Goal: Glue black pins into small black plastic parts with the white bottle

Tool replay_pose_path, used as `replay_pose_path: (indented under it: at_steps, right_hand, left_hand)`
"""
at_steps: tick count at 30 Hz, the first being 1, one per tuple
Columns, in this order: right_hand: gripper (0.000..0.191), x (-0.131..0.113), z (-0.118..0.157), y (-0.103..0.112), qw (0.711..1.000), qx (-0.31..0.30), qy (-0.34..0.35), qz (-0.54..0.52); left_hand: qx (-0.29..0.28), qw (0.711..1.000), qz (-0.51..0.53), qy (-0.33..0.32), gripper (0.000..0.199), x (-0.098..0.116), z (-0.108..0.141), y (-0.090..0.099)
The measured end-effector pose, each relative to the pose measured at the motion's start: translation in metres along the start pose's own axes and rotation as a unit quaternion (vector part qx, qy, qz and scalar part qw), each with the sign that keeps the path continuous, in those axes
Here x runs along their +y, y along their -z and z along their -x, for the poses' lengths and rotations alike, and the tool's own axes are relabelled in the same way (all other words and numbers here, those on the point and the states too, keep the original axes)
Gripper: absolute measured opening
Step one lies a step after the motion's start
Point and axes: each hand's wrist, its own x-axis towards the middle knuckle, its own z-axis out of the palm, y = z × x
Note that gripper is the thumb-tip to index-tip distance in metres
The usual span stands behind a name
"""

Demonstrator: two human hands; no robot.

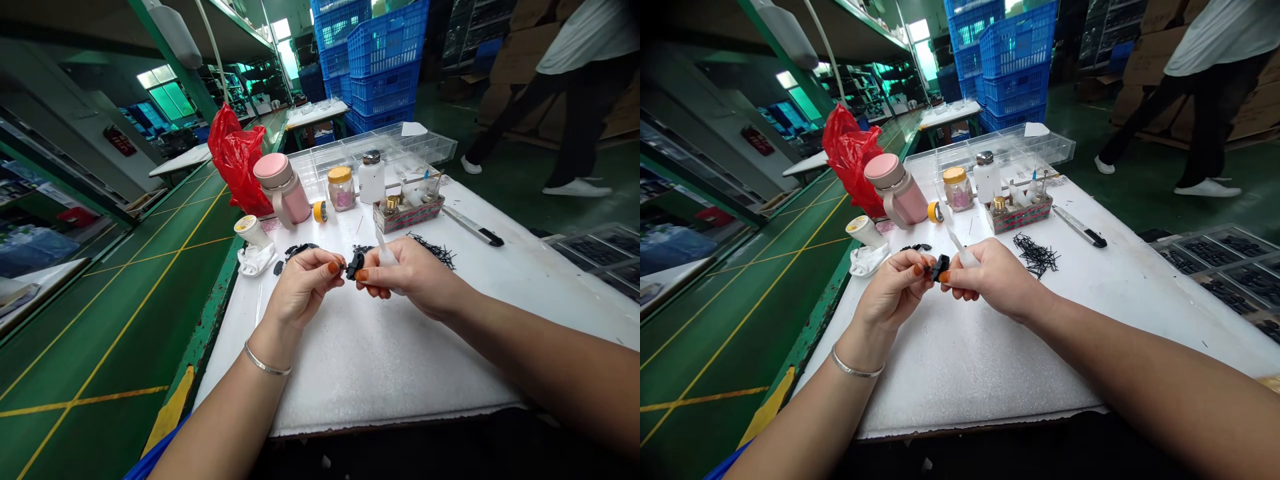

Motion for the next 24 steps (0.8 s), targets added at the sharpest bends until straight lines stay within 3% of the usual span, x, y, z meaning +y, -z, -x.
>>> replay_pose_path:
  at_steps: [17,24]
  right_hand:
    - [0.031,-0.0048,0.0039,-0.0011,0.997,0.011,0.035,0.065]
    - [0.027,-0.0047,0.0048,-0.0024,0.992,0.036,0.058,0.106]
  left_hand:
    - [0.008,1.000,-0.001,0.022,0.028,0.0030,0.0013,-0.0011]
    - [0.021,0.999,-0.026,-0.019,0.024,0.0028,0.0020,-0.0027]
